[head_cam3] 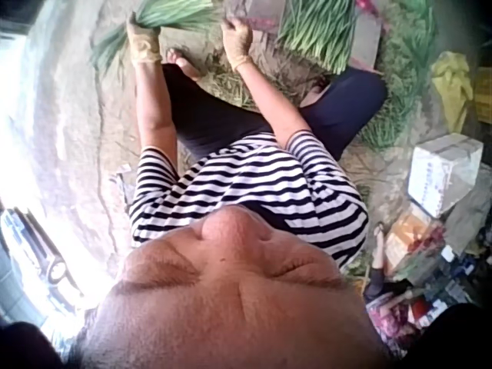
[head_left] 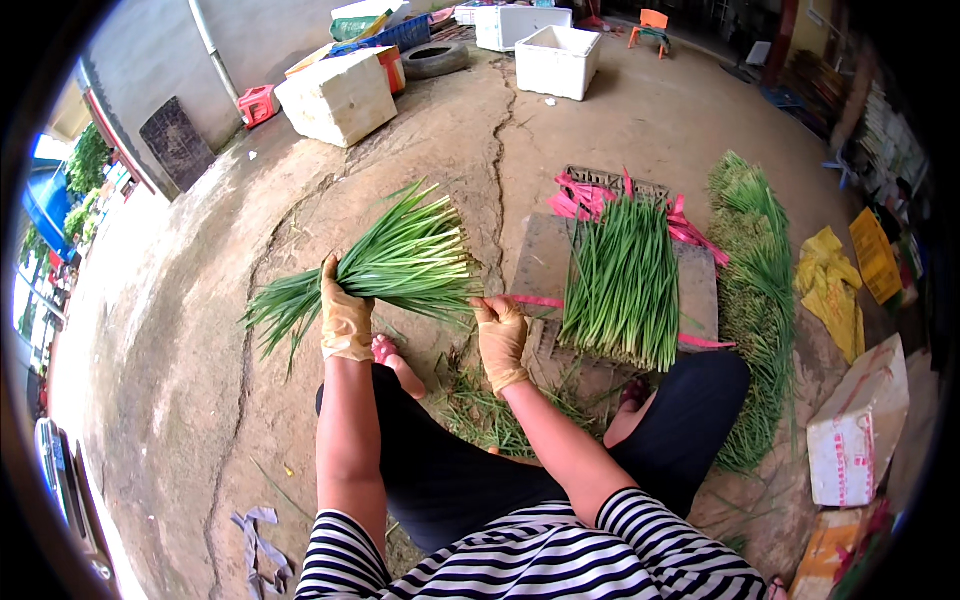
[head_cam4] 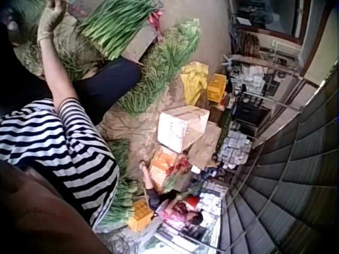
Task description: The person organizes long green leaves into bundles and ties them with thin red plastic strips while sitting on the floor.
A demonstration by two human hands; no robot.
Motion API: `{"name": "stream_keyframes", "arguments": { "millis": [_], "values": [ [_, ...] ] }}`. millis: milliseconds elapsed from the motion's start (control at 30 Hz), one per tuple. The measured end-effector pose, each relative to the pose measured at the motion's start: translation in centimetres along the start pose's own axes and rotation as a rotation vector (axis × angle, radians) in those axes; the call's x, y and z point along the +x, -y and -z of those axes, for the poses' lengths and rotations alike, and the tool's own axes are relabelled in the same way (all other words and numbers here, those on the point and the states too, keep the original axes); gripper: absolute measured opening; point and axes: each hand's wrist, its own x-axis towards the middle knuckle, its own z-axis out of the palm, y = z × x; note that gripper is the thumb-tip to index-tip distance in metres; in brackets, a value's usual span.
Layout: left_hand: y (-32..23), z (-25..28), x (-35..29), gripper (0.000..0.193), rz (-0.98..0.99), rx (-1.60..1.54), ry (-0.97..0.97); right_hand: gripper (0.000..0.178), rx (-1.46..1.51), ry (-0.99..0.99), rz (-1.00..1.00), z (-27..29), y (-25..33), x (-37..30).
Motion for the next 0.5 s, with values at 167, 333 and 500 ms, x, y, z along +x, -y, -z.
{"name": "stream_keyframes", "arguments": {
  "millis": [167,333,500],
  "values": [
    [0.3,-0.3,0.3,0.019,-0.033,-0.064,-0.070,0.013,-0.240,0.090,-0.037,-1.0,1.6,-0.4],
    [0.3,-2.0,-1.0,0.028,0.030,-0.040,-0.084,0.015,-0.301,0.372,0.503,-0.1,2.9,-2.1],
    [-0.1,1.4,1.1,0.023,-0.078,0.065,-0.026,0.031,-0.082,0.799,0.507,0.6,6.1,-3.8]
  ]
}}
